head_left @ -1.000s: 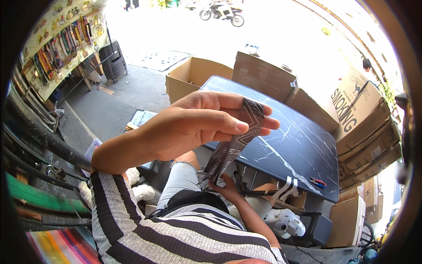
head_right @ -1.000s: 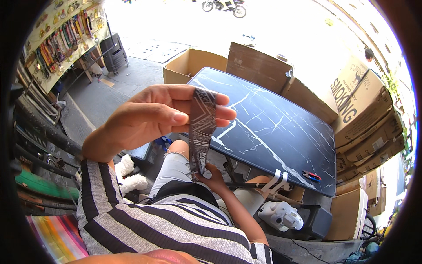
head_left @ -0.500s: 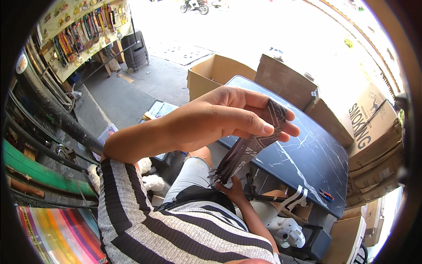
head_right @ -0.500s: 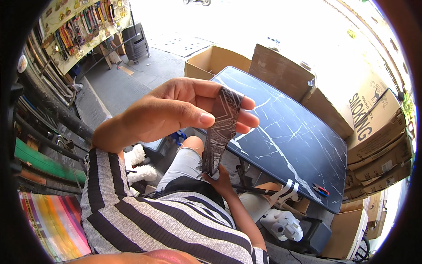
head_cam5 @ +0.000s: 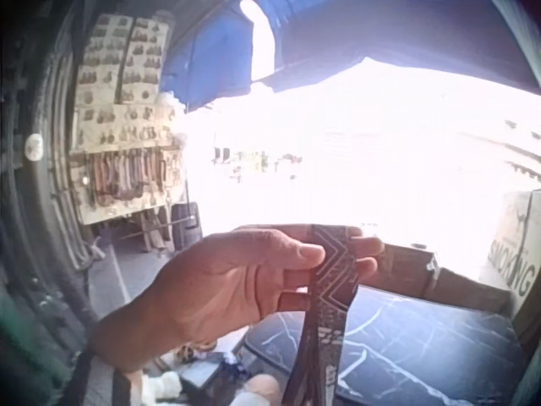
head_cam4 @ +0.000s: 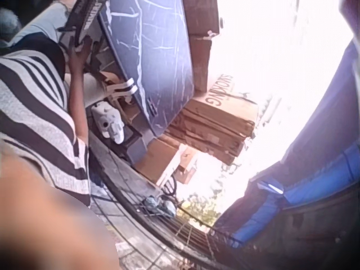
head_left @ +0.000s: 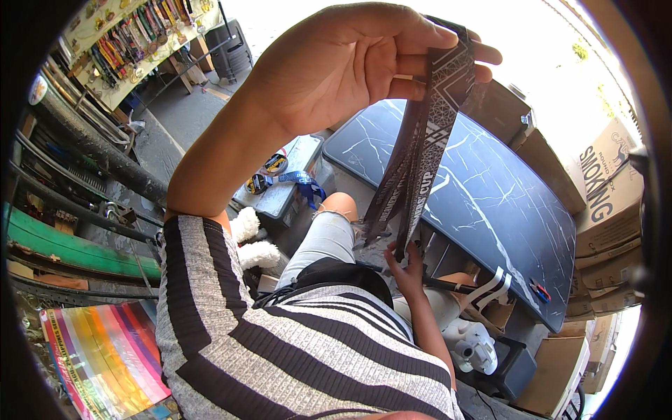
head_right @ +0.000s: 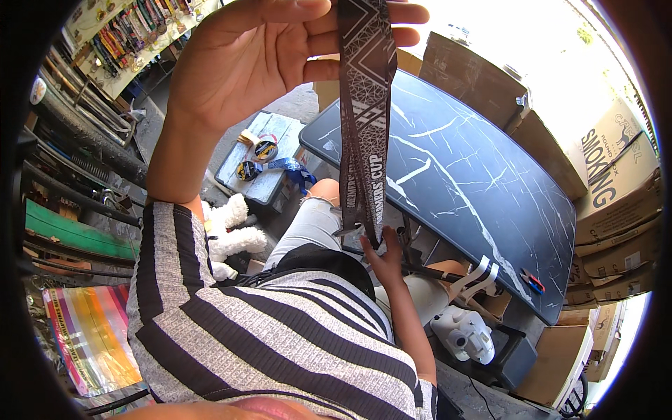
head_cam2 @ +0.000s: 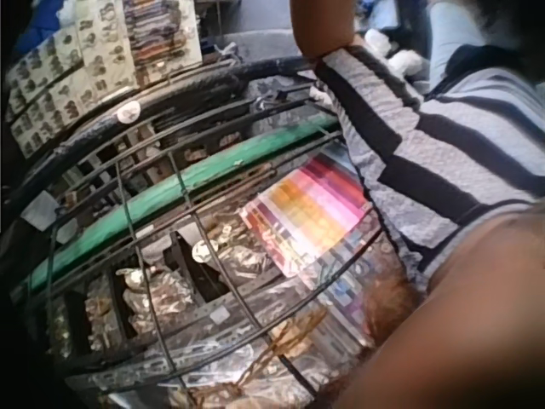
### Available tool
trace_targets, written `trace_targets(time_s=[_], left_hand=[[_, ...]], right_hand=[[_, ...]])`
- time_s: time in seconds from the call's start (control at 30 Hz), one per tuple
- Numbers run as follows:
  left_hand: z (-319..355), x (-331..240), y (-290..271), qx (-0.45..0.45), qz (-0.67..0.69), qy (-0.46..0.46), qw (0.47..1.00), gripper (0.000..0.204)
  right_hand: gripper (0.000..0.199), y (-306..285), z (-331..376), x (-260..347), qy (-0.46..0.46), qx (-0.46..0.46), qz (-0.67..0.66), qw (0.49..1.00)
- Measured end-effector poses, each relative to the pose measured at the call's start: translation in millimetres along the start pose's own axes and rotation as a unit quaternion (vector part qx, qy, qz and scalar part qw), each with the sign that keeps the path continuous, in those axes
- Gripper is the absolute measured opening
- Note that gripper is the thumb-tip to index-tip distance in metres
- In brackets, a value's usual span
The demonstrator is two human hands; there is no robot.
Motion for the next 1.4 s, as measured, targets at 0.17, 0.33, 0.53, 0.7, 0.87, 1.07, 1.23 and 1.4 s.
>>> trace_targets(time_s=[0.17,0.33,0.53,0.7,0.87,1.07,1.23,1.4], left_hand=[[-4.4,3.6,1.2,0.023,0.082,0.015,0.996,0.032],[-13.0,1.4,8.4,0.02,0.014,0.027,0.999,0.04],[-27.2,-3.9,14.3,0.006,-0.138,0.052,0.989,0.071],[-35.6,-0.3,19.9,-0.001,0.008,0.017,1.0,0.08],[-40.9,-2.2,32.2,0.008,0.093,-0.033,0.995,0.077],[-30.9,0.0,41.1,0.036,0.031,-0.013,0.999,0.077],[-2.8,6.9,58.1,0.042,-0.182,-0.043,0.981,0.082],[12.0,22.7,62.0,-0.028,-0.135,-0.1,0.985,0.098]], right_hand=[[0.032,-15.5,6.0,-10.9,0.055,-0.034,-0.03,0.997],[0.033,-25.9,11.0,-24.8,0.074,-0.043,-0.086,0.993],[0.038,-35.2,6.8,-25.1,0.091,-0.026,-0.086,0.992],[0.039,-48.0,7.8,-9.0,0.113,-0.014,-0.156,0.981],[0.044,-53.7,9.4,-11.3,0.137,-0.032,-0.227,0.964],[0.049,-35.5,4.9,-23.9,0.159,-0.045,-0.086,0.983],[0.06,-10.9,8.2,-8.3,0.045,-0.053,-0.031,0.997],[0.054,4.0,3.9,-11.0,-0.006,-0.019,-0.005,1.0]])
Point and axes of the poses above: each hand's wrist, its own z-axis away from the middle knuckle, its own y-axis out of the palm, x = y × z, the point moved 5 cm from there along -z, towards the middle knuckle, and after that the axes turned 6 degrees about y, right-handed, at the moved point
